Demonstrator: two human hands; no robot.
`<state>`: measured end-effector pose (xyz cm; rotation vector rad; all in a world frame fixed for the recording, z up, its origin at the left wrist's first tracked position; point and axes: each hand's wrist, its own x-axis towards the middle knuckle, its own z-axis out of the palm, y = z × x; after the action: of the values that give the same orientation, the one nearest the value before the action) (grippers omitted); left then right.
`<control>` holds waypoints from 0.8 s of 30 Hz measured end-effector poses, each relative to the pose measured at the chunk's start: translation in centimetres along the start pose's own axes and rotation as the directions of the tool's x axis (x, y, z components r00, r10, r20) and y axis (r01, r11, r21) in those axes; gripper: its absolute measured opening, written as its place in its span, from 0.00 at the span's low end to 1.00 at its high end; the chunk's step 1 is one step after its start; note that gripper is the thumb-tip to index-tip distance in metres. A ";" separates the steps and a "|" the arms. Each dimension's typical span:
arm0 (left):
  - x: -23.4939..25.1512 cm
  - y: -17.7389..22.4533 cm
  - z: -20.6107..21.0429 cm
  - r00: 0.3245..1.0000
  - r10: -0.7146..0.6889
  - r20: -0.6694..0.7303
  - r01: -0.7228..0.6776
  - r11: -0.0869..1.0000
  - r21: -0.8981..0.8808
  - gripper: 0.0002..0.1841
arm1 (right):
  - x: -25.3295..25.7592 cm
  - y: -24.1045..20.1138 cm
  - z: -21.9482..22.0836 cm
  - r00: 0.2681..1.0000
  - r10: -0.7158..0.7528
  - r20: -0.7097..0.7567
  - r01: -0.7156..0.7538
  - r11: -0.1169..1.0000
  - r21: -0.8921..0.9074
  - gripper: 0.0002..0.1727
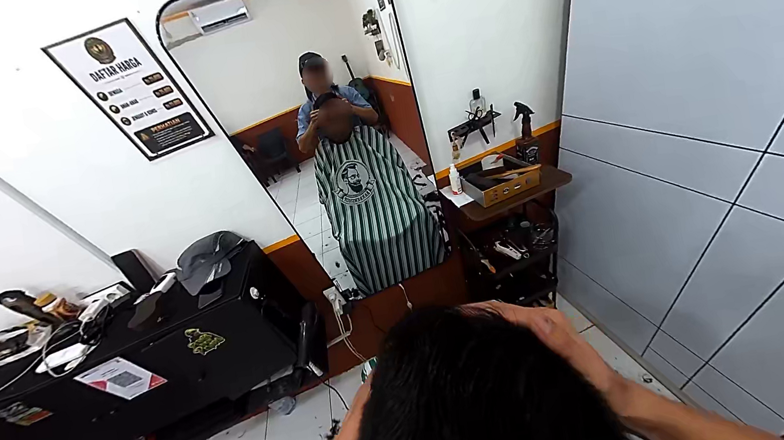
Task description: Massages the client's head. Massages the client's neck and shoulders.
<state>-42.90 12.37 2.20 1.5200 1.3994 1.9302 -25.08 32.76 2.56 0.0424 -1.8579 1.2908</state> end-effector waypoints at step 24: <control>2.0 1.1 2.2 0.945 0.064 -0.321 -0.003 0.983 0.186 0.37 | 1.1 1.2 1.4 0.930 -0.199 -0.311 0.148 0.973 -0.179 0.28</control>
<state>-41.45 14.36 4.08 1.3489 1.7412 2.2045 -27.21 32.70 2.23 -0.0829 -1.6204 0.9651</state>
